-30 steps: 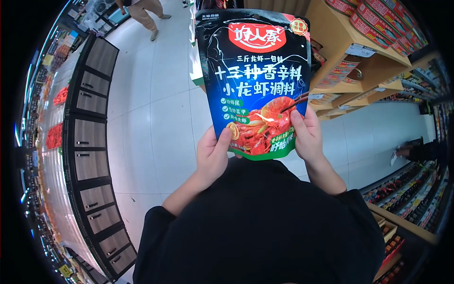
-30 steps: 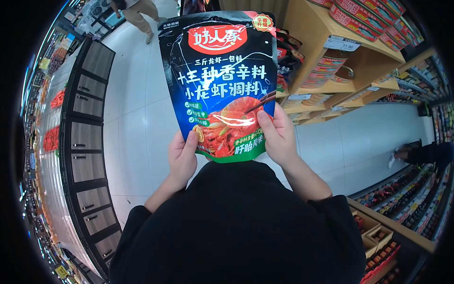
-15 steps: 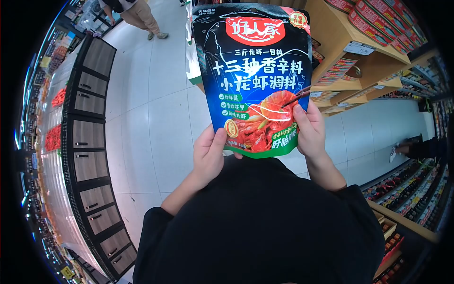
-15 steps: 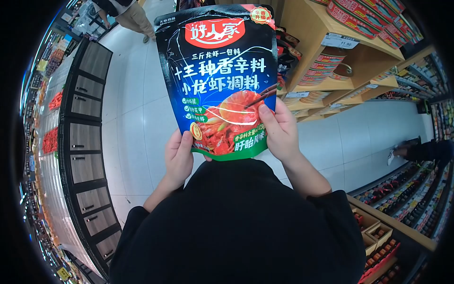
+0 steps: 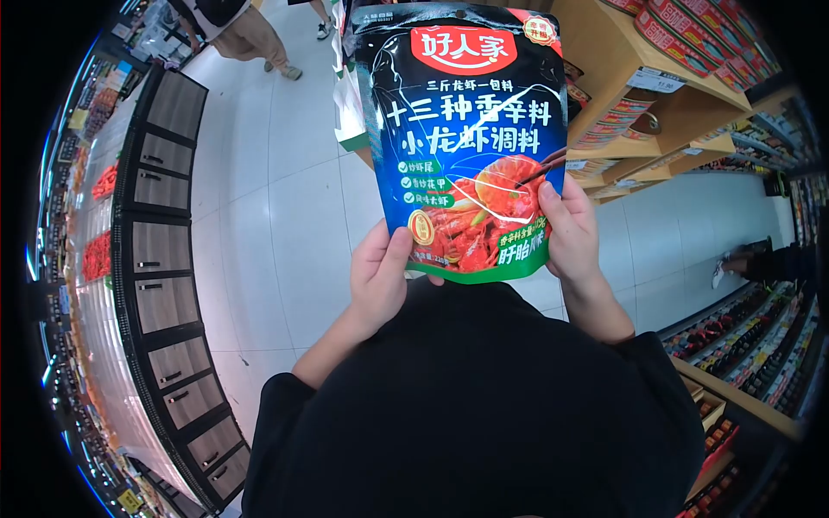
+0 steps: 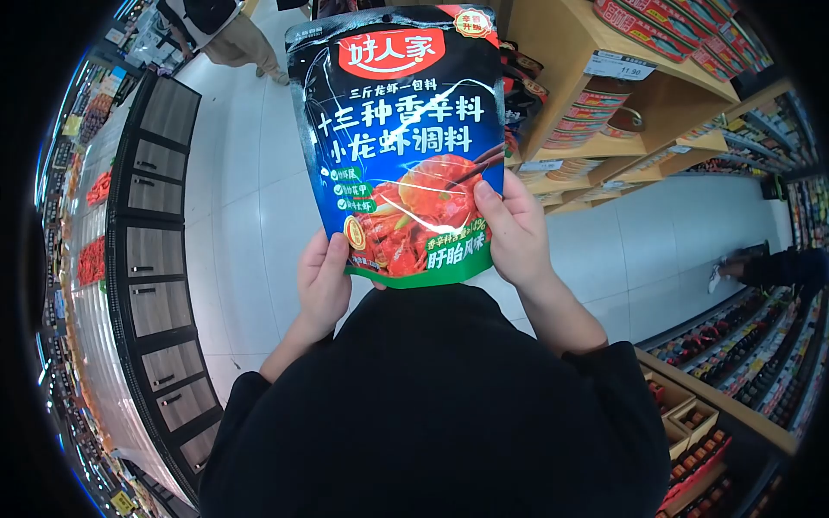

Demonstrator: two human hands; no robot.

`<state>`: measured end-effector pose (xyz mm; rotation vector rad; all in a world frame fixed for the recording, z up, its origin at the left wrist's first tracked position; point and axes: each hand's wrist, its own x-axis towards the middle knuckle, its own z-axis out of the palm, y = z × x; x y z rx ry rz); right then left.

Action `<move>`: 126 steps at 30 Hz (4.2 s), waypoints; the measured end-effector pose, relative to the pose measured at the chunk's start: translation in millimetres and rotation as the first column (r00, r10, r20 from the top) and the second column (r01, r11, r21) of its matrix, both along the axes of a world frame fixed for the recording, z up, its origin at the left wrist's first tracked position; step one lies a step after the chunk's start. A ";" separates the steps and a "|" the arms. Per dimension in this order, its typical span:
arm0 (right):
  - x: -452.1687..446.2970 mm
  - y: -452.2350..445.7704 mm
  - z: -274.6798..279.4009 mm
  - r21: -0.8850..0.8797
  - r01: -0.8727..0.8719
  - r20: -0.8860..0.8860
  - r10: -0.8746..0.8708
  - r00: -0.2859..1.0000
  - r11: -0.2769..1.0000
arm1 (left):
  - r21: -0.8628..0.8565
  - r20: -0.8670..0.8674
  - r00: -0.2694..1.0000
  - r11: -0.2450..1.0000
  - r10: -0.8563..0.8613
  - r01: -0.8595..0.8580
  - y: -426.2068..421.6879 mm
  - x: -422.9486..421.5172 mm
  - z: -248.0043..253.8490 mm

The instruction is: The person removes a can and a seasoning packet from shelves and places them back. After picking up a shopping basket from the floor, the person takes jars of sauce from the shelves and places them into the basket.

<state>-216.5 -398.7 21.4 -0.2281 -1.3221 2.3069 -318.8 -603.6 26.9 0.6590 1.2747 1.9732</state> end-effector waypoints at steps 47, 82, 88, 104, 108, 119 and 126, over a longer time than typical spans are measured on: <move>-22.6 -5.7 2.7 0.080 -0.100 0.079 0.094 0.992 0.992 | -0.311 0.082 0.978 0.927 -0.193 0.209 -3.5 0.4 3.9; -10.9 -11.8 -13.7 0.100 -0.052 0.052 0.047 0.998 0.994 | -0.126 0.100 0.995 0.991 -0.029 0.041 -7.4 -3.1 6.4; -13.7 -12.5 -11.6 -0.070 -0.103 0.050 0.107 0.993 0.992 | -0.105 0.212 0.977 0.994 0.001 0.022 -5.2 -5.4 1.8; -1.6 -1.4 -15.2 -0.348 -0.318 0.134 0.382 0.914 0.882 | -0.163 0.308 0.931 0.954 -0.193 0.252 -11.3 -17.6 20.1; 1.4 -4.2 -12.7 -0.450 -0.408 0.089 0.494 0.865 0.795 | 0.008 0.482 0.832 0.951 -0.274 0.308 -9.2 -11.2 34.0; -4.2 -7.1 5.1 -0.732 -0.480 0.035 0.731 0.682 0.483 | 0.117 0.749 0.597 0.944 -0.289 0.310 -22.8 -18.1 25.2; -9.1 -8.5 3.3 -0.767 -0.481 -0.025 0.729 0.684 0.425 | 0.175 0.784 0.558 0.959 -0.272 0.222 -21.6 -18.4 21.3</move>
